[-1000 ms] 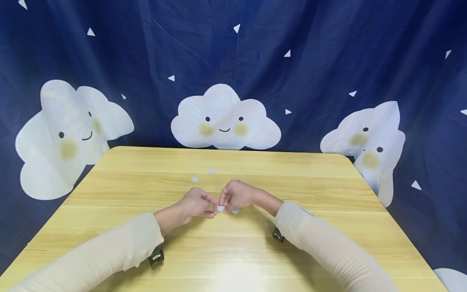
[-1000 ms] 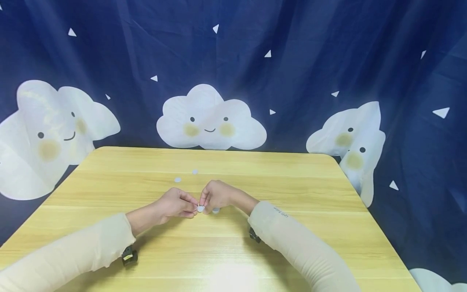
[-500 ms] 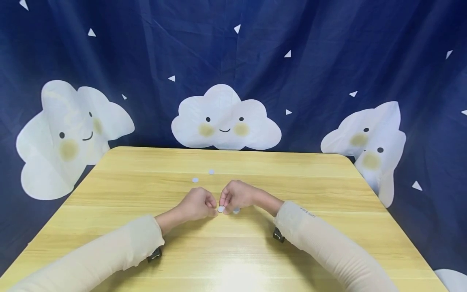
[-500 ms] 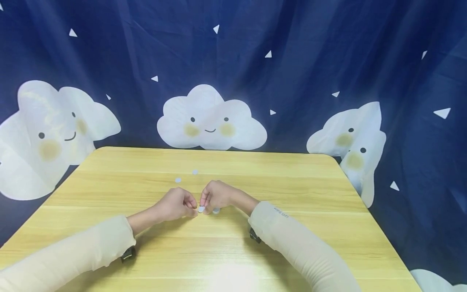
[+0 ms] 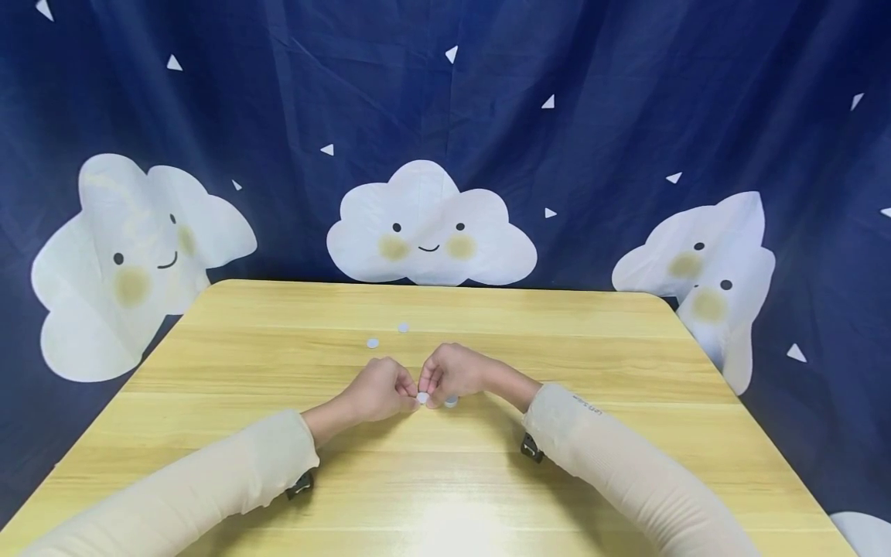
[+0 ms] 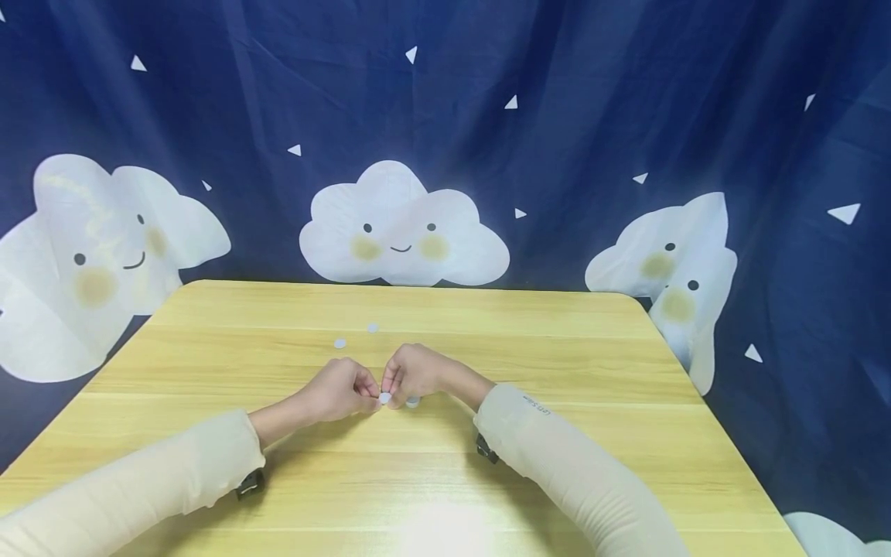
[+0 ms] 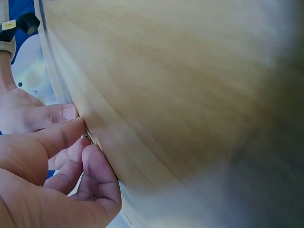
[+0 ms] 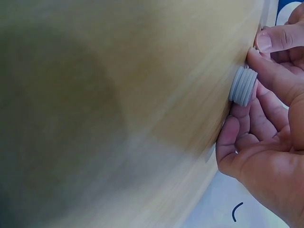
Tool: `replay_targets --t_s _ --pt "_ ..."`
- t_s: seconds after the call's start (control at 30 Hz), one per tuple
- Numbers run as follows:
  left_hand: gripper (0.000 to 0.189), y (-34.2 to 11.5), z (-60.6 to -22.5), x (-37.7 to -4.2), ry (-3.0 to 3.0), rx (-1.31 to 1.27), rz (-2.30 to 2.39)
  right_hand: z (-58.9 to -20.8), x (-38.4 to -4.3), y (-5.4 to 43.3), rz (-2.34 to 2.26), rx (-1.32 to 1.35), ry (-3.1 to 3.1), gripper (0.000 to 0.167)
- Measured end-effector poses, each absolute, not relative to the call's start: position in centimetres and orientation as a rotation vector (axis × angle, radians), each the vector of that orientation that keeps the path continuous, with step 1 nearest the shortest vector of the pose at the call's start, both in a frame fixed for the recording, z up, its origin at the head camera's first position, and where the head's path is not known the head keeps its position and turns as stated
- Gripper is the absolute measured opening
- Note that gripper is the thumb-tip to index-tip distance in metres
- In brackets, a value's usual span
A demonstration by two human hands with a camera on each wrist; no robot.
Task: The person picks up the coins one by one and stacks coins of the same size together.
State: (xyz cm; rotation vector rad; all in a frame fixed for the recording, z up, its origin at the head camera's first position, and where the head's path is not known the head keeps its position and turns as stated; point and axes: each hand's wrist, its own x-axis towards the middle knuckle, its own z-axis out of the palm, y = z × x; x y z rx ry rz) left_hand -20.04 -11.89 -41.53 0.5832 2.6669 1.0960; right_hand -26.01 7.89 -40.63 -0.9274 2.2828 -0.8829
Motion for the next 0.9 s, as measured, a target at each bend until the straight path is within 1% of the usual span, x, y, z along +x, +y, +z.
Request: replay_targets --t_s 0.2,0.67,0.9 --pt "0.009 -11.58 -41.73 -20.13 2.669 0.544 1.104 -40.63 -25.95 7.95 -0.896 -0.938 2.277 0.018" --pt "0.007 -11.61 -41.61 -20.05 2.669 0.598 1.111 -40.76 -26.02 8.02 -0.904 -0.983 2.292 0.019" --pt "0.007 -11.54 -41.65 -20.34 2.687 0.553 1.083 -40.76 -26.01 8.06 -0.901 -0.987 2.301 0.018"
